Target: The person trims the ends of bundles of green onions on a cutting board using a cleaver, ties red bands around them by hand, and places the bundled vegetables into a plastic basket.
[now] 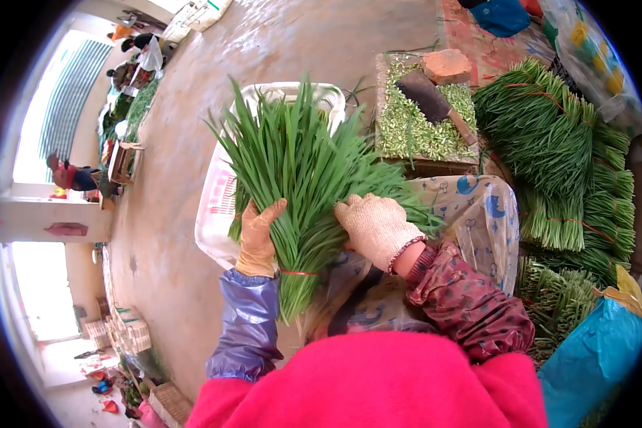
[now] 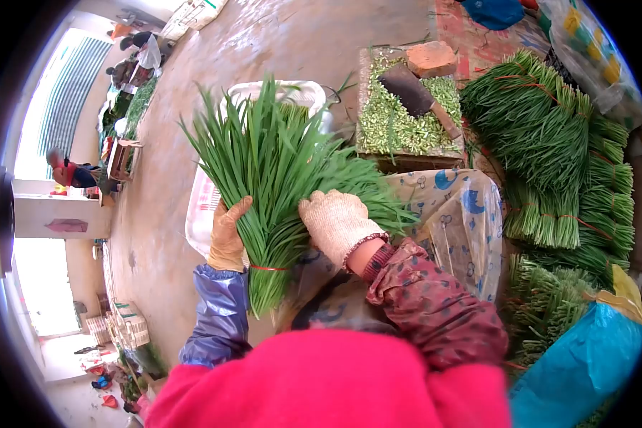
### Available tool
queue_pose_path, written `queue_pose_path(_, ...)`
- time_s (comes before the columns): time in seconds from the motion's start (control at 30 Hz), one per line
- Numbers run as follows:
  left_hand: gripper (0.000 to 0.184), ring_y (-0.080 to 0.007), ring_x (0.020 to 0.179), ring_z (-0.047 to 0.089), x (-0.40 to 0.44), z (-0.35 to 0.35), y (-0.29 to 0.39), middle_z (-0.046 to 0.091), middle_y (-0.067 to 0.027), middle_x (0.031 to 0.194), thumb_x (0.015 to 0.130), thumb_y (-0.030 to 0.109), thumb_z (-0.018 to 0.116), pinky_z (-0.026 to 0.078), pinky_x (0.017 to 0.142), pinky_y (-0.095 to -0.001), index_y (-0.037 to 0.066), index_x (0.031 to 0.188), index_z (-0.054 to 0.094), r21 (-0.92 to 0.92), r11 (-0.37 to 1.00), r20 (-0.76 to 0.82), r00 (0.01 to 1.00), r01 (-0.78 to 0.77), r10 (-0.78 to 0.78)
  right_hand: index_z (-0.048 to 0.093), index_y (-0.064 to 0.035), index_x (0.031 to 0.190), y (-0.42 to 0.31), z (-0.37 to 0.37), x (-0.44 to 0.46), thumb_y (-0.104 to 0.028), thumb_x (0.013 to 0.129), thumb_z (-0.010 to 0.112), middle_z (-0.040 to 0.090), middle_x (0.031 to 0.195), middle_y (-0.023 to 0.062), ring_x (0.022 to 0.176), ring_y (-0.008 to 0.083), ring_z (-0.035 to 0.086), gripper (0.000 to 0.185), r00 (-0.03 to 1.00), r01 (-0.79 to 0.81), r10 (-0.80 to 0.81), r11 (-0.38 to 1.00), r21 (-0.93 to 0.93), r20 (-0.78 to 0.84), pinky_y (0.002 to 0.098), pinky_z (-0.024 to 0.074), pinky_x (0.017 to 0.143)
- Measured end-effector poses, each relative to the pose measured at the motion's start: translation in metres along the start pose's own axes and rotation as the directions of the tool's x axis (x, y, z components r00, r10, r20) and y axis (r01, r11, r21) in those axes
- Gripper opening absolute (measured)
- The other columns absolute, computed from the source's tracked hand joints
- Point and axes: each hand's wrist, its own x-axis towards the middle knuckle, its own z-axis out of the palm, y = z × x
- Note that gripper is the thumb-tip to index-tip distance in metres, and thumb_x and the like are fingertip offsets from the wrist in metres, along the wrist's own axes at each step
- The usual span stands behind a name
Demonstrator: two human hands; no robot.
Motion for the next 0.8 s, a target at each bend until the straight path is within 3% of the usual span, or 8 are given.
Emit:
queue_pose_path(0.23,0.044,-0.0226,0.104,0.067,-0.009,0.001,0.019,0.068,-0.0113,0.118,0.086,0.003,0.072,0.055,0.092,-0.0358,0.0,0.128,0.059,0.186,0.982,0.064,0.998,-0.03,0.018,0.052,-0.0081,0.124,-0.003,0.018,0.0,-0.009,0.084,0.061,0.066,0.103,0.0135,0.096,0.0313,0.069,0.041,0.97,0.009,0.011,0.996,0.084,-0.243,0.0437,0.0571,0.076)
queue_pose_path(0.3,0.045,-0.0191,0.1,0.066,-0.025,0.03,0.023,0.069,-0.0113,0.116,0.086,0.009,0.077,0.053,0.092,-0.0323,-0.002,0.126,0.059,0.604,0.795,0.194,0.977,-0.048,-0.089,0.051,-0.0073,0.124,0.015,0.036,0.005,-0.015,0.085,0.064,0.067,0.103,0.0154,0.091,0.034,0.07,0.042,0.988,-0.016,0.02,0.999,0.027,-0.155,0.0446,0.0566,0.074)
queue_pose_path(0.37,0.066,-0.0238,0.12,0.059,-0.043,0.075,0.023,0.062,-0.0189,0.132,0.084,0.021,0.08,0.045,0.104,-0.0361,-0.004,0.137,0.051,0.829,0.556,0.336,0.849,-0.06,-0.408,0.053,-0.0059,0.129,0.042,0.057,0.014,-0.023,0.081,0.076,0.065,0.11,0.013,0.09,0.0314,0.068,0.056,0.995,-0.013,0.015,1.0,-0.027,0.103,0.0427,0.0561,0.073)
queue_pose_path(0.43,0.079,-0.0348,0.141,0.041,-0.047,0.098,0.01,0.045,-0.0268,0.147,0.084,0.024,0.079,0.029,0.119,-0.04,-0.003,0.148,0.04,0.695,0.32,0.716,0.582,-0.643,-0.386,0.052,-0.0065,0.13,0.056,0.075,0.006,-0.022,0.081,0.075,0.065,0.11,0.0124,0.09,0.03,0.068,0.056,0.975,-0.017,0.033,0.997,-0.076,0.219,0.0418,0.0561,0.073)
queue_pose_path(0.5,0.079,-0.0328,0.139,0.044,-0.032,0.098,0.007,0.046,-0.0232,0.148,0.085,0.022,0.078,0.031,0.118,-0.0396,0.0,0.149,0.039,0.5,0.474,0.866,0.425,-0.725,-0.262,0.052,-0.007,0.131,0.061,0.084,-0.002,-0.021,0.082,0.075,0.065,0.11,0.0118,0.089,0.0285,0.068,0.056,0.973,-0.041,0.06,0.995,-0.09,0.223,0.0409,0.0561,0.073)
queue_pose_path(0.63,0.095,-0.0273,0.135,0.046,0.002,0.07,0.013,0.047,-0.0197,0.148,0.078,0.01,0.085,0.042,0.11,-0.0402,0.001,0.155,0.03,0.696,0.625,0.462,0.887,-0.353,-0.013,0.05,-0.0081,0.133,0.065,0.087,-0.007,-0.019,0.083,0.074,0.065,0.11,0.0107,0.087,0.0257,0.067,0.057,0.984,-0.086,0.095,0.994,-0.064,0.152,0.0391,0.0561,0.072)
queue_pose_path(0.77,0.109,-0.0291,0.136,0.043,0.048,0.041,-0.059,0.043,-0.0204,0.149,0.075,0.025,0.089,0.04,0.109,-0.0424,-0.002,0.156,0.022,0.482,0.867,0.466,0.803,0.123,-0.373,0.049,-0.0092,0.136,0.073,0.085,-0.009,-0.017,0.085,0.074,0.065,0.11,0.0096,0.086,0.0228,0.066,0.057,0.989,-0.141,0.142,0.99,-0.013,0.051,0.0374,0.056,0.072)
queue_pose_path(0.8,0.106,-0.027,0.134,0.045,0.052,0.036,-0.074,0.046,-0.0192,0.147,0.077,0.026,0.087,0.039,0.11,-0.04,-0.002,0.156,0.022,0.59,0.795,0.551,0.789,-0.138,-0.272,0.049,-0.0094,0.136,0.079,0.082,-0.01,-0.016,0.085,0.074,0.065,0.11,0.0093,0.085,0.0221,0.066,0.057,0.986,-0.164,0.164,0.986,0.007,0.018,0.0369,0.056,0.072)
